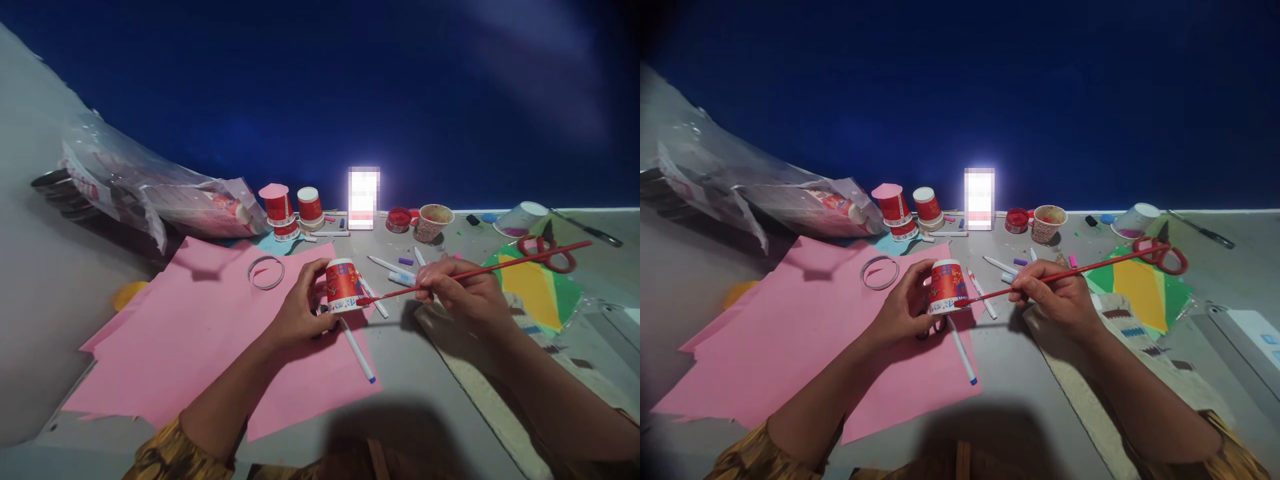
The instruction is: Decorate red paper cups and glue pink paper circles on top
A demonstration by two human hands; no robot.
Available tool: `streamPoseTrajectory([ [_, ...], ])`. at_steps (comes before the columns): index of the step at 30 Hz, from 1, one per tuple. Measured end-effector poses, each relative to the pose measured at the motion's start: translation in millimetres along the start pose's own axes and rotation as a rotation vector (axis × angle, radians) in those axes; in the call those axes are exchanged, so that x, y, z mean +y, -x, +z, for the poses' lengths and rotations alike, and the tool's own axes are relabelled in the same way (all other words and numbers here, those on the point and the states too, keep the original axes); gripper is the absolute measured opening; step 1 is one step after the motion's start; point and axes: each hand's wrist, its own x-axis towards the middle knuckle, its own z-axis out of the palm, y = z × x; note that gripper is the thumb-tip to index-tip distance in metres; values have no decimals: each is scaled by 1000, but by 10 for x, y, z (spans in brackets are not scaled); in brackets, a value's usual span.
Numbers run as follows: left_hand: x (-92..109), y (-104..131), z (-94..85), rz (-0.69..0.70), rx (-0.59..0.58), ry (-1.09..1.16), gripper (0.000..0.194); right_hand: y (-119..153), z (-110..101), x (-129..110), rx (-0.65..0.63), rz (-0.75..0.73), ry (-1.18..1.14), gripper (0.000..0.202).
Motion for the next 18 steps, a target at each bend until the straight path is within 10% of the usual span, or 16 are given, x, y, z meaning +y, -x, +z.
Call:
streamPoseTrajectory([
  [18,7,-6,-6,54,45,-65,81,-79,-26,39,141,6,-90,32],
])
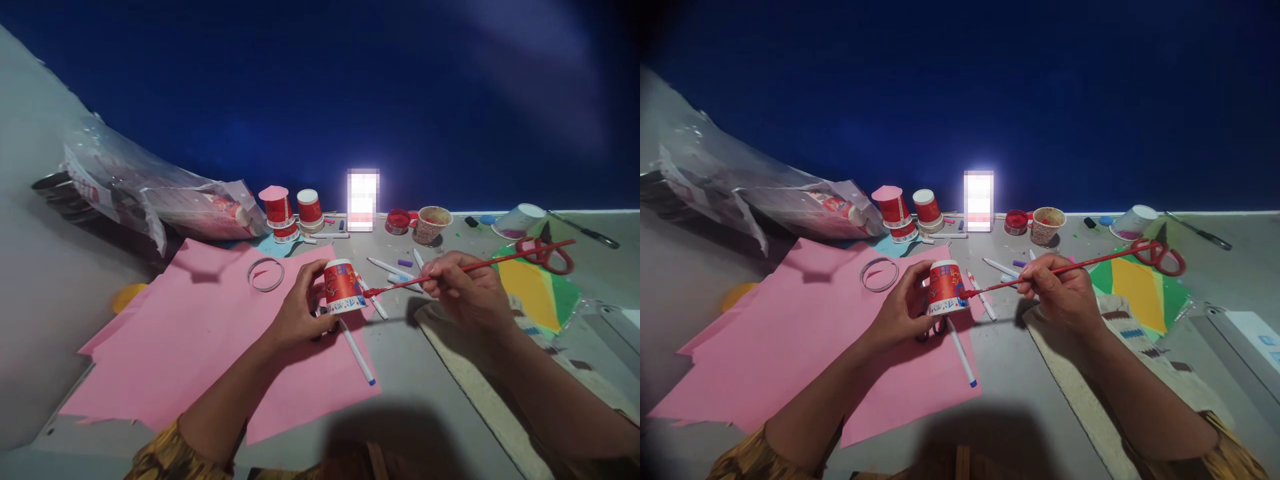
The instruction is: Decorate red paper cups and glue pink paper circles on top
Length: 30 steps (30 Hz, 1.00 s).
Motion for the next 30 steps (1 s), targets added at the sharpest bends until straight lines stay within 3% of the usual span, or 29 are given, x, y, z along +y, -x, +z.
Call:
streamPoseTrajectory([
  [14,-46,-5,-29,20,18,-67,82,88,33,28,-24,40,64,27],
  [20,-119,-30,-87,158,150,-382,82,-20,-48,71,-21,33,31,33],
  [26,-238,-62,-155,298,163,-524,90,-95,-122,67,147,20,154,36],
  [30,-231,-75,-164,286,202,-504,85,-437,-261,-179,237,-93,409,38],
])
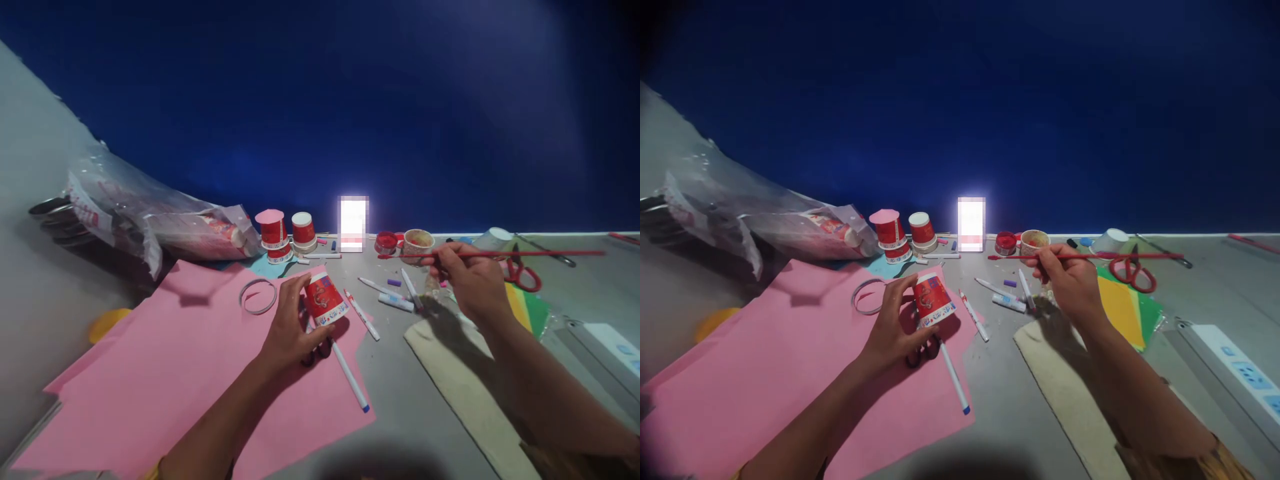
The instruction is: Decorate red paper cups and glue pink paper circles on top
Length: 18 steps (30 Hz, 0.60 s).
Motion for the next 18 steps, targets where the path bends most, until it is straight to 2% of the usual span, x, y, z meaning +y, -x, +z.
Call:
streamPoseTrajectory([
  [2,16,-5,-6,-31,10,4,81,-313,-32,-99,7,-103,207,37],
  [4,28,-6,-14,-37,11,13,79,-647,-1,-161,-42,-190,495,37],
  [5,30,-7,-20,-35,11,13,79,-805,37,-167,-88,-203,642,39],
  [6,29,-7,-26,-31,14,9,79,-950,87,-157,-116,-199,695,37],
  [11,-18,-22,-57,-5,59,-13,77,-1423,355,41,-212,-163,825,29],
  [18,-87,-29,-37,-43,55,7,74,-1673,494,212,-229,-136,939,33],
])
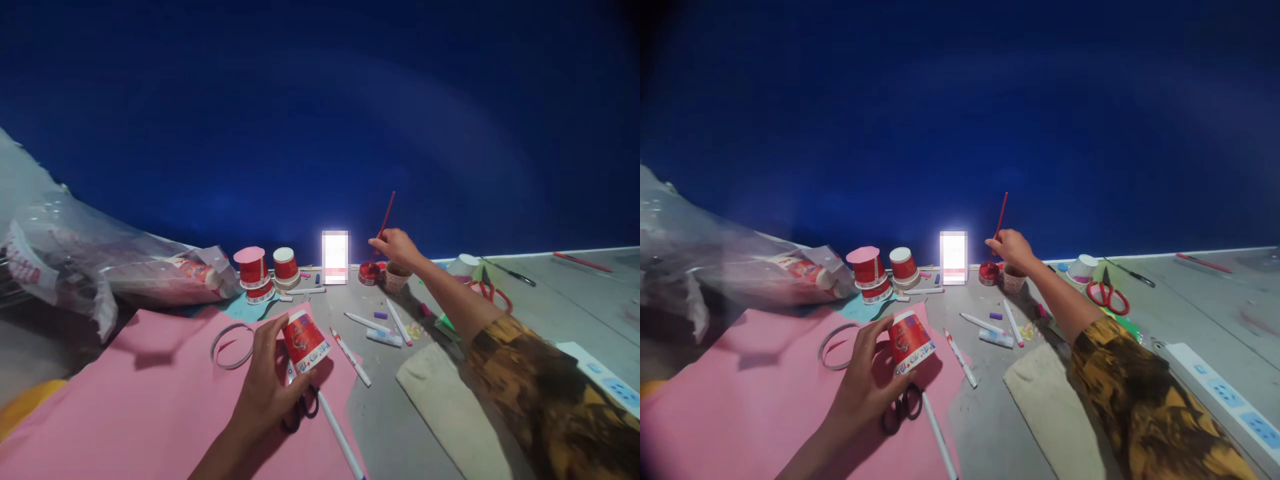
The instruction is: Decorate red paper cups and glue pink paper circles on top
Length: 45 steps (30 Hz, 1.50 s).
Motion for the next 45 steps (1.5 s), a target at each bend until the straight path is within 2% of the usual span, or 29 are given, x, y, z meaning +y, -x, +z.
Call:
streamPoseTrajectory([
  [7,55,6,37,-90,-10,74,81,-68,53,41,-25,11,-10,25],
  [11,84,9,68,-99,3,95,85,30,-72,79,-12,7,-4,26],
  [14,123,18,77,-155,-7,191,87,347,-217,17,182,22,81,38],
  [15,136,20,75,-172,-19,230,88,514,-252,-27,191,-17,41,35],
  [19,167,20,55,-176,-74,365,94,1330,-241,-219,-36,-294,-214,31],
  [21,156,19,51,-140,-97,354,96,1678,-155,-267,-113,-404,-262,37],
  [24,99,34,81,19,-88,144,94,1987,23,-275,-107,-547,-213,62],
  [28,34,99,184,327,-84,-82,92,2123,270,-299,-98,-644,-140,110],
  [30,56,144,237,358,-95,-107,90,2147,373,-335,-122,-654,-137,118],
  [35,170,212,310,314,-126,-88,90,2132,523,-407,-166,-668,-160,109],
  [38,160,195,301,285,-139,-39,95,2099,557,-411,-172,-695,-185,99],
  [40,132,177,276,162,-163,70,104,2096,569,-397,-149,-701,-209,95],
  [42,114,159,245,-39,-172,248,108,2115,574,-377,-118,-685,-248,92],
  [45,116,129,207,-279,-148,478,91,2154,576,-354,-85,-638,-310,92],
])
